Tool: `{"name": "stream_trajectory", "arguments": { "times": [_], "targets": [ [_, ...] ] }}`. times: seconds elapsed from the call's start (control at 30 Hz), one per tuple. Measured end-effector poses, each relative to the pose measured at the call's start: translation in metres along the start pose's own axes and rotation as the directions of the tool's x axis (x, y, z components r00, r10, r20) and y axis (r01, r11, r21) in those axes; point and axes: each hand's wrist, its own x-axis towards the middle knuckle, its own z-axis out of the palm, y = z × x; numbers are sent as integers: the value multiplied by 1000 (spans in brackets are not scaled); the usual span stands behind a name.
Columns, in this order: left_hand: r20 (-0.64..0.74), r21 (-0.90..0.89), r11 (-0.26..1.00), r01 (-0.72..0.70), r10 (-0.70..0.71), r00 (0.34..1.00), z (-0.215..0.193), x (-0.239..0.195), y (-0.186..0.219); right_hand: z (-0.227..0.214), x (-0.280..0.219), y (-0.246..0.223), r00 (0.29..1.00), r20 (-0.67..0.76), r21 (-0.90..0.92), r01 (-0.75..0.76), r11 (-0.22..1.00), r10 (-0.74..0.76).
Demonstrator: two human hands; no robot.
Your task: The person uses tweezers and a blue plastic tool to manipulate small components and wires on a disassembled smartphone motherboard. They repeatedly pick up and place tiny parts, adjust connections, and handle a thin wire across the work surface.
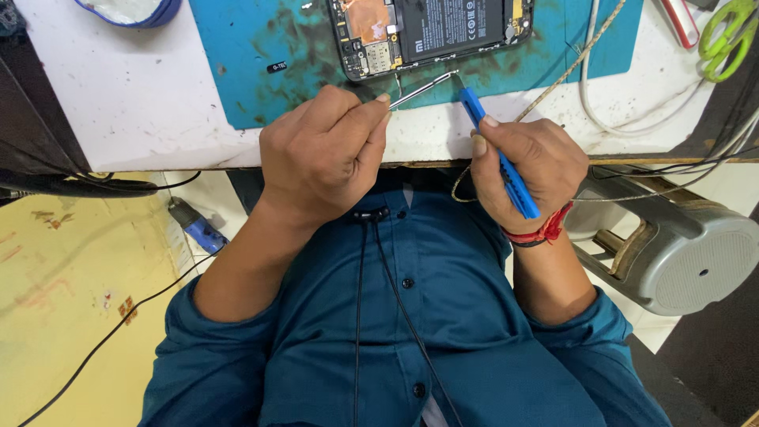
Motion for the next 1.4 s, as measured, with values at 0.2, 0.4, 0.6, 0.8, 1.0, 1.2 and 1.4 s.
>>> {"name": "stream_trajectory", "arguments": {
  "times": [0.2, 0.4, 0.6, 0.8, 1.0, 1.2, 1.4],
  "targets": [
    [-7, -4, 1000, 0, 0, 1000, 0, 0, 1, 0, 0, 1, 1000, 3, -5, 28, 1000, -28],
    [-1, 2, 1000, 1, -1, 1000, 0, 0, 0, 1, -1, 1, 999, 1, -52, 48, 998, -48],
    [-3, -12, 1000, 3, -3, 1000, 0, 0, 0, 2, 0, 1, 997, 6, -80, 73, 994, -73],
    [5, -12, 1000, 5, -5, 1000, 0, 0, 0, 3, -1, 1, 995, 15, -146, 97, 985, -95],
    [3, -16, 1000, 4, -4, 1000, -1, 1, 0, 3, -1, 0, 996, 9, -125, 87, 988, -87],
    [-4, -14, 1000, 4, -5, 1000, 0, 1, 1, 2, 0, -2, 995, 28, -123, 98, 988, -96],
    [-10, -1, 1000, -1, 1, 1000, 0, 1, 1, 2, -1, -2, 994, 32, -112, 105, 988, -102]
  ]
}}
